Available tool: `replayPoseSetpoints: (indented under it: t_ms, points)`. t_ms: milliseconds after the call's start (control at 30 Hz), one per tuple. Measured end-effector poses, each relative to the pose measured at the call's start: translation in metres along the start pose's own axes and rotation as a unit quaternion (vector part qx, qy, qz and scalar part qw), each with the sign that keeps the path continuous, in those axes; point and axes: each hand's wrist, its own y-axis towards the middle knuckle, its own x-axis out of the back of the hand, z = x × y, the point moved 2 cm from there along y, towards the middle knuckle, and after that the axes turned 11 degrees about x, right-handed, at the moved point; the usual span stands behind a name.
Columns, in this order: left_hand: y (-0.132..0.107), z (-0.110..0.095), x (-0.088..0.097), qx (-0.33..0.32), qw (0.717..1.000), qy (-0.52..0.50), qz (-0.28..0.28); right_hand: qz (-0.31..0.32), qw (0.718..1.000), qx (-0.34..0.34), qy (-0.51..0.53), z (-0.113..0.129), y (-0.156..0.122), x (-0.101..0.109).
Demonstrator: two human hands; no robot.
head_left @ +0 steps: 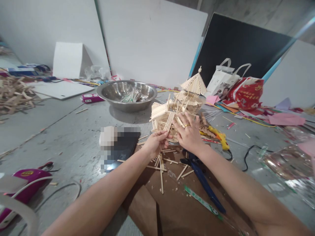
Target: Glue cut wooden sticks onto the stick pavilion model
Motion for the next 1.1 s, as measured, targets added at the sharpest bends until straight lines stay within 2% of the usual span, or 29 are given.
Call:
replayPoseSetpoints:
  t_ms: [467, 567, 700, 767, 833, 933, 1000, 1100]
  points:
    - [0.000, 0.000, 0.001, 0.018, 1.000, -0.013, 0.007, 0.005, 1.000, -0.003, 0.018, 0.001, -0.002, 0.005]
    - [-0.002, 0.000, 0.001, 0.027, 0.999, -0.012, 0.013, -0.019, 0.999, -0.009, 0.033, -0.002, -0.011, 0.016]
    - [-0.007, 0.004, 0.000, 0.044, 0.999, -0.004, 0.020, -0.098, 0.992, -0.004, 0.074, -0.011, -0.036, 0.039]
    - [-0.010, 0.006, 0.000, 0.046, 0.998, 0.007, 0.033, -0.100, 0.989, -0.004, 0.105, -0.016, -0.051, 0.047]
    - [-0.013, 0.007, -0.002, 0.044, 0.998, 0.014, 0.039, -0.047, 0.989, -0.013, 0.142, -0.019, -0.068, 0.049]
    - [-0.019, 0.006, -0.008, 0.036, 0.998, 0.027, 0.039, 0.096, 0.978, -0.071, 0.172, -0.018, -0.099, 0.045]
    - [-0.022, 0.003, -0.015, 0.026, 0.998, 0.045, 0.043, 0.188, 0.957, -0.119, 0.185, -0.014, -0.121, 0.040]
    - [-0.027, -0.002, -0.026, 0.009, 0.996, 0.080, 0.048, 0.278, 0.924, -0.150, 0.214, -0.005, -0.145, 0.034]
